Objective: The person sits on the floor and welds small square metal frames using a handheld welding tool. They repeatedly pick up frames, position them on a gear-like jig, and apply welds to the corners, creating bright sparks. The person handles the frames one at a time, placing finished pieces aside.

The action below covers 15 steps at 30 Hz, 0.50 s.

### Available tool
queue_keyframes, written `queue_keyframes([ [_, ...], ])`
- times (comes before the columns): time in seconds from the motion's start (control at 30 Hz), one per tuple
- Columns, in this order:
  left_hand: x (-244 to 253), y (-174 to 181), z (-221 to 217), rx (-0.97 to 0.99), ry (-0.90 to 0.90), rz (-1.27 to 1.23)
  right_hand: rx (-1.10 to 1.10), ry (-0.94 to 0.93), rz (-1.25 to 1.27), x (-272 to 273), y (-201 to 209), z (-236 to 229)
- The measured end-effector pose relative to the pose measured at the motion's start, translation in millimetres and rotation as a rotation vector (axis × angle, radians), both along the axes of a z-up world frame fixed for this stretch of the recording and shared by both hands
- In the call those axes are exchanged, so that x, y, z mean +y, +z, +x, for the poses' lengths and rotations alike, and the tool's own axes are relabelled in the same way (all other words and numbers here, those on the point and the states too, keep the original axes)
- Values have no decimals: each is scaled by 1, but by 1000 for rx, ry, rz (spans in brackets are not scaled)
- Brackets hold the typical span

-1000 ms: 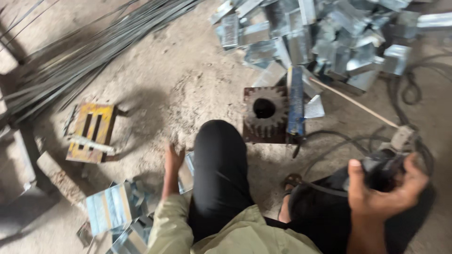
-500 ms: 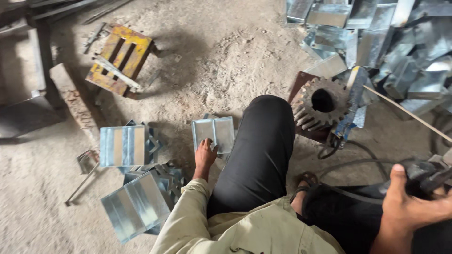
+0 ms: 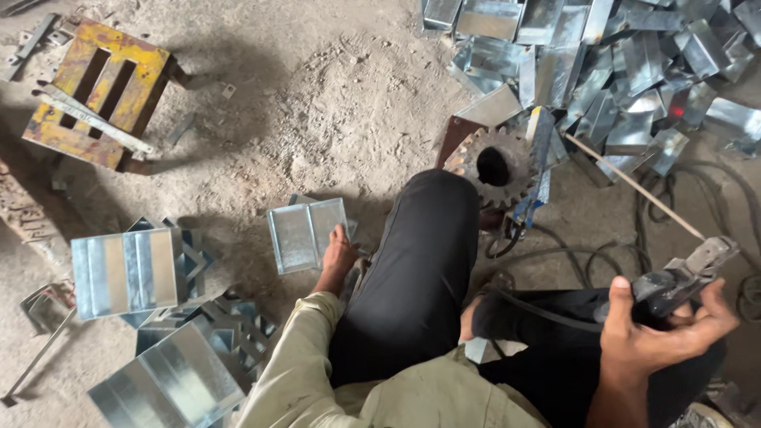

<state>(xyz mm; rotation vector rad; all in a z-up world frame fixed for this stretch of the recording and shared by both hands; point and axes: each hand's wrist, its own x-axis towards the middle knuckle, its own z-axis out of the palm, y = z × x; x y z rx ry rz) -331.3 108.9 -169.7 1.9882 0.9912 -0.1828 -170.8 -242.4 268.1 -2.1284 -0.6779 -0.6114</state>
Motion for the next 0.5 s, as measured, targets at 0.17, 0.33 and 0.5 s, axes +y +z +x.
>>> queue_keyframes([
  [0.17,18,-6,21,188,14,-72,9,-60,-9,9,2,28],
  [0.33,34,6,35,-10,291,-360,94,17,105,9,-2,48],
  [0.5,102,91,63,-377,160,-243,454,-127,690,33,12,48],
])
